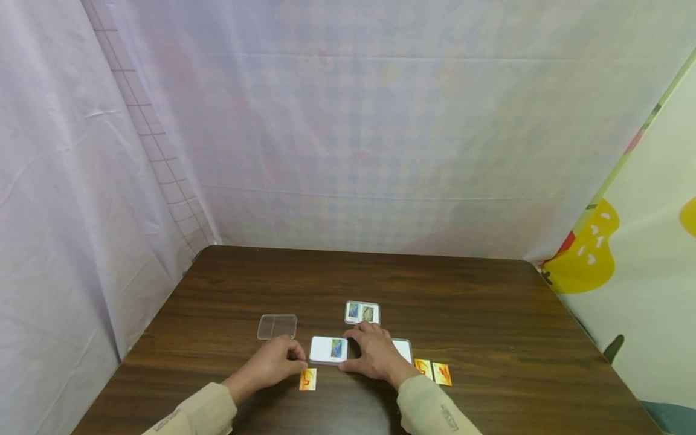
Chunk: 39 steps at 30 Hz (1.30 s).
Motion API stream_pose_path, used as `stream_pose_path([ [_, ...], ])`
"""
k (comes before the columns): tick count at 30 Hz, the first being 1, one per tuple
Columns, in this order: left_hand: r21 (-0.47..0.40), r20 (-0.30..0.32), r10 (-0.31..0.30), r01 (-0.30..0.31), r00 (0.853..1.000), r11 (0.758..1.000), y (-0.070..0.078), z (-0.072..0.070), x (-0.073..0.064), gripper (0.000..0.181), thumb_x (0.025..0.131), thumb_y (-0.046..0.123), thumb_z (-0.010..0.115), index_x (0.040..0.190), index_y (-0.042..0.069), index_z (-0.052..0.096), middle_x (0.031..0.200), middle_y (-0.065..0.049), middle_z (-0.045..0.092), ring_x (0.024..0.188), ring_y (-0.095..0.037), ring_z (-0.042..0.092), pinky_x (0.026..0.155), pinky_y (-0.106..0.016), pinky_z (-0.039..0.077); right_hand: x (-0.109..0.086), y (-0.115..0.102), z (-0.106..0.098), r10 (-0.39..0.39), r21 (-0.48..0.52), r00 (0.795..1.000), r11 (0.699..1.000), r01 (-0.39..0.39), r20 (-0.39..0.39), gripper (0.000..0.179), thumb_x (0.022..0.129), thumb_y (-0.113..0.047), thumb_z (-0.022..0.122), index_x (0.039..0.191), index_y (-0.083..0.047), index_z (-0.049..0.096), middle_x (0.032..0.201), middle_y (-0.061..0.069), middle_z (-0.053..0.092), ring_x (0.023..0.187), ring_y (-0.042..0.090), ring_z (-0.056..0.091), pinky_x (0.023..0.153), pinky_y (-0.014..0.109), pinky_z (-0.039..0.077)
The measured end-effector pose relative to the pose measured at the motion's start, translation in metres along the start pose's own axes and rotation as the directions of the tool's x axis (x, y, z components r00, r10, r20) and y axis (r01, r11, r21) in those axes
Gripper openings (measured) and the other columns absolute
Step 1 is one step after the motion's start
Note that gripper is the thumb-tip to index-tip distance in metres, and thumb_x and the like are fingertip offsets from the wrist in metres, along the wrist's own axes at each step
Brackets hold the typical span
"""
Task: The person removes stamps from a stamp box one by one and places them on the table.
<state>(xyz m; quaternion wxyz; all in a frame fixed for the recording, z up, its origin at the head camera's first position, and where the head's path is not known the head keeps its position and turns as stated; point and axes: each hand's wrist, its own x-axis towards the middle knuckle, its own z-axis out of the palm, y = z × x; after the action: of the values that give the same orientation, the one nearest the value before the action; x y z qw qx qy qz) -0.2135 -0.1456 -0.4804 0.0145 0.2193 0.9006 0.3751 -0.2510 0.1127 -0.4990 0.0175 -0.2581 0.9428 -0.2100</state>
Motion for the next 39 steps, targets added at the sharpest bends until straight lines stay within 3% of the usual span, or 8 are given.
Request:
stream_pose_path([
  [4, -0.003, 0.015, -0.031, 0.031, 0.999, 1.000, 0.003, 0.000, 0.003, 0.010, 0.080, 0.011, 0.077, 0.076, 0.014, 0.068, 0.080, 0.004, 0.055, 0.073, -0.009, 0.048, 0.065, -0.028, 0.043, -0.001, -0.001, -0.001, -0.007, -0.001, 1.000, 1.000, 0.007, -0.004, 0.062, 0.077, -0.048, 0.081, 0.125, -0.012, 0.065, 0.118, 0.006, 0.056, 0.118, 0.031, 0.050, 0.103, 0.055, 0.035],
  [11, 0.002, -0.008, 0.023, -0.023, 1.000, 1.000, 0.005, -0.001, 0.008, 0.010, 0.079, 0.011, 0.077, 0.076, 0.014, 0.067, 0.077, 0.006, 0.054, 0.073, -0.007, 0.047, 0.065, -0.027, 0.042, -0.002, -0.003, -0.004, -0.022, -0.024, 1.000, 0.999, 0.022, -0.012, 0.061, 0.077, -0.046, 0.082, 0.123, -0.011, 0.065, 0.117, 0.006, 0.057, 0.117, 0.031, 0.051, 0.100, 0.054, 0.037],
  [30, 0.074, -0.033, 0.001, 0.001, 0.999, 0.997, 0.015, 0.008, 0.042, 0.008, 0.084, 0.017, 0.076, 0.085, 0.011, 0.071, 0.086, -0.003, 0.059, 0.081, -0.019, 0.054, 0.072, -0.035, 0.044, -0.001, -0.002, -0.002, -0.021, -0.033, 1.000, 0.999, 0.020, -0.014, 0.060, 0.077, -0.046, 0.082, 0.123, -0.011, 0.065, 0.117, 0.007, 0.057, 0.116, 0.032, 0.051, 0.100, 0.055, 0.037],
  [39, 0.098, -0.025, -0.019, 0.021, 1.000, 0.995, 0.012, 0.012, 0.056, 0.011, 0.085, 0.018, 0.077, 0.089, 0.010, 0.073, 0.088, 0.001, 0.060, 0.086, -0.018, 0.055, 0.079, -0.039, 0.046, -0.001, -0.002, -0.003, -0.016, -0.019, 1.000, 1.000, 0.016, -0.004, 0.061, 0.077, -0.045, 0.082, 0.124, -0.010, 0.065, 0.117, 0.007, 0.056, 0.116, 0.032, 0.051, 0.100, 0.055, 0.037],
])
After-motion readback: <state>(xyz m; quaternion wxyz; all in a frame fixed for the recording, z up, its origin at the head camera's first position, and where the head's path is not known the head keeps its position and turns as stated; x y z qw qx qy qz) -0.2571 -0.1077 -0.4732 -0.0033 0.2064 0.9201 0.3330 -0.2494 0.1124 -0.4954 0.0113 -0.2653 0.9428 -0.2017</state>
